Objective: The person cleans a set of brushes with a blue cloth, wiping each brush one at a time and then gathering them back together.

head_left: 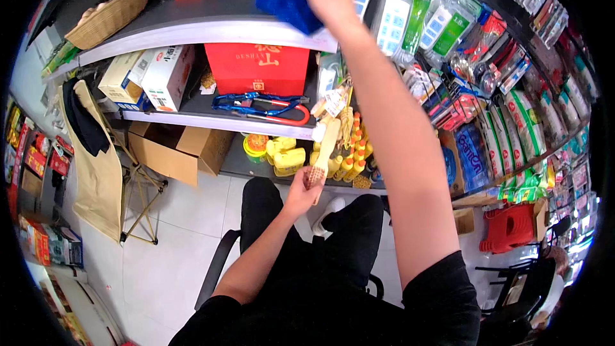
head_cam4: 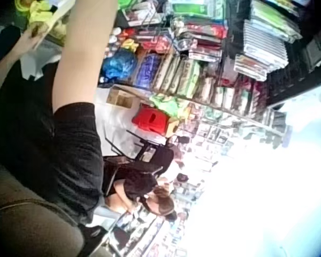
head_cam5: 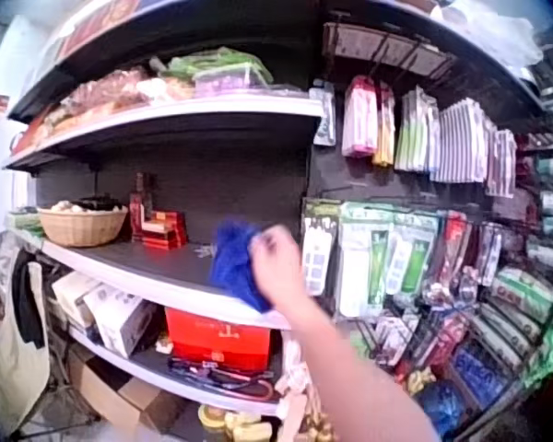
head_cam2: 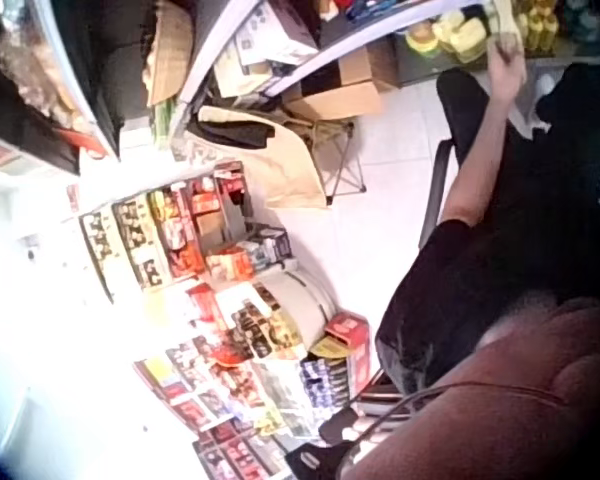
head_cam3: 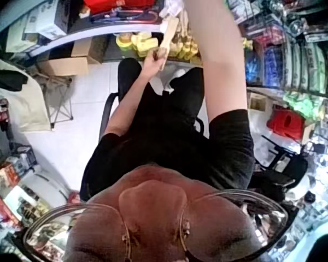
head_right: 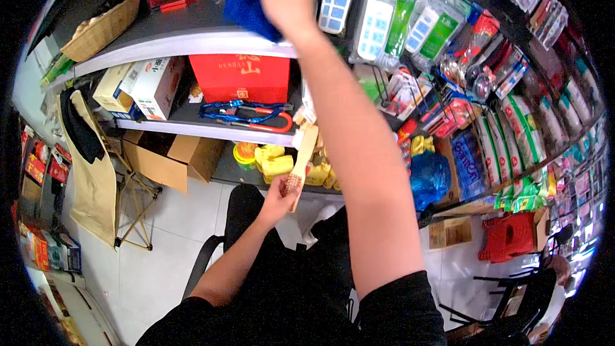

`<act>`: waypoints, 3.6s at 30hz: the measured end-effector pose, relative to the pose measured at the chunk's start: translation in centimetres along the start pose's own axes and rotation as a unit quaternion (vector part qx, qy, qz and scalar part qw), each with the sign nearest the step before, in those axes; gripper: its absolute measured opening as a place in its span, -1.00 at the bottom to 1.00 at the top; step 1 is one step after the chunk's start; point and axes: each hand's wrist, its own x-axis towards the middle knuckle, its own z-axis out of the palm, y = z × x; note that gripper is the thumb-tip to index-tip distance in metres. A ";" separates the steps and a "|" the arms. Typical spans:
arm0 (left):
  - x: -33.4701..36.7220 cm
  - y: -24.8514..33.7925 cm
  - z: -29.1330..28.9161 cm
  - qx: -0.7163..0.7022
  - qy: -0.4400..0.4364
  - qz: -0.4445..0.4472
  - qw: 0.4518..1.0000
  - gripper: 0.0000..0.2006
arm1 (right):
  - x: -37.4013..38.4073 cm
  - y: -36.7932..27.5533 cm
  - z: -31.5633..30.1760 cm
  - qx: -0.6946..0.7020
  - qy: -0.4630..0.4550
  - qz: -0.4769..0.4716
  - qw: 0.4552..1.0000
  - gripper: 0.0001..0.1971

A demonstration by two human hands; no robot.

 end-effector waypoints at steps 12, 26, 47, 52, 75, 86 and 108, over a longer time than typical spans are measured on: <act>-1.6 2.4 -1.6 -0.023 0.019 -0.070 0.997 -0.71 | -29.2 0.5 -19.9 0.414 0.228 0.384 0.793 -0.57; -2.5 3.6 -0.4 -0.048 0.004 -0.056 0.997 -0.76 | -36.5 1.1 -10.3 0.513 0.130 0.573 0.626 -0.57; -3.0 5.5 -1.3 0.285 -0.002 0.019 0.958 -0.61 | -28.5 4.0 -6.6 0.321 0.082 0.567 0.754 -0.70; -3.9 6.0 -0.4 0.187 -0.012 -0.004 0.982 -0.63 | -26.3 6.2 -7.0 0.340 0.078 0.558 0.753 -0.73; -3.8 5.5 -0.5 0.133 0.014 -0.014 0.991 -0.66 | -30.0 5.1 -6.6 0.328 0.037 0.571 0.751 -0.64; -4.4 4.8 0.3 0.132 -0.020 0.001 0.991 -0.67 | -27.1 6.8 -8.2 0.329 0.040 0.565 0.756 -0.58; -4.0 5.3 -0.5 0.135 0.016 -0.043 0.990 -0.68 | -30.3 6.2 -7.3 0.291 0.002 0.561 0.775 -0.60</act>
